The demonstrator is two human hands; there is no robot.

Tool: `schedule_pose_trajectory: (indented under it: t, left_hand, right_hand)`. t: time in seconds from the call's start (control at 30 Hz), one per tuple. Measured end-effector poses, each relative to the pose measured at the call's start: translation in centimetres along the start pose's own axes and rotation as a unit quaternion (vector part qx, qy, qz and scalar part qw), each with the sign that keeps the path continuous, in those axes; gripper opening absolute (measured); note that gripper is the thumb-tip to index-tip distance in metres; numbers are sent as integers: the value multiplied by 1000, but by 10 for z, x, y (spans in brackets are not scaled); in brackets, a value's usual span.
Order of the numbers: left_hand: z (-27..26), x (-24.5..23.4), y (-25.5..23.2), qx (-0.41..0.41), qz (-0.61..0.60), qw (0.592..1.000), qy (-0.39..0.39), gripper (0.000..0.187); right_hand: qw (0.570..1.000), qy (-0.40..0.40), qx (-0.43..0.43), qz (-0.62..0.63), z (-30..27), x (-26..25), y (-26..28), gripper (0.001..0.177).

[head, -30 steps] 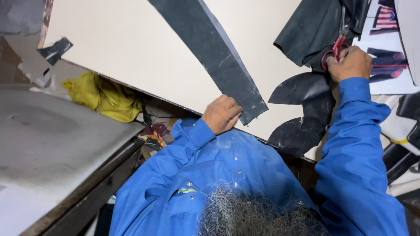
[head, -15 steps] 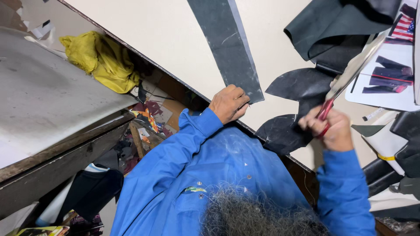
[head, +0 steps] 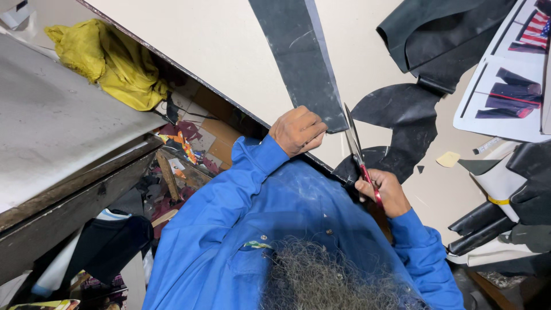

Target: The person uses red-handled shears to cut a long strip from a large black leather sheet on a workbench. They repeatedly reposition the leather, trim the strip to a straight edge, and set aside the cut pieces.

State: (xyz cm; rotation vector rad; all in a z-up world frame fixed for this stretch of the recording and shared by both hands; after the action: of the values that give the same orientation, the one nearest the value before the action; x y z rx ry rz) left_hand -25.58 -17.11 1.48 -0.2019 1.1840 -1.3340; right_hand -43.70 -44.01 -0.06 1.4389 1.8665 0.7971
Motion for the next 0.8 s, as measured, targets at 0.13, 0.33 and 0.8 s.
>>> schedule_pose_trajectory:
  t: [0.13,0.33,0.8]
  left_hand:
    - [-3,2,0,-2,-12,1000,-6,17]
    - [-6,4,4,-6,5,1000,-4,17]
    - [-6,0,6,8,-26,1000,-8,18]
  right_hand:
    - [998,-30,11,-57,5,7,21,32]
    - [995,-78,43,-52,6,17,21,34]
    - [992,-63,10,-106,41,8,47,31]
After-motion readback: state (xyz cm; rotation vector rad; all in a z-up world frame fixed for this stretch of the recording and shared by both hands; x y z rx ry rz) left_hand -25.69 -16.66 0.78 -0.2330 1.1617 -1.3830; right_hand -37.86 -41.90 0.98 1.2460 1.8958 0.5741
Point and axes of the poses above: each hand's wrist, its own z-axis towards the middle knuckle, its own x-axis out of the palm, y = z × x, the point moved 2 cm from there along z, towards the middle knuckle, and after that the axes turned 10 degrees about -x, right-handed, at the moved point
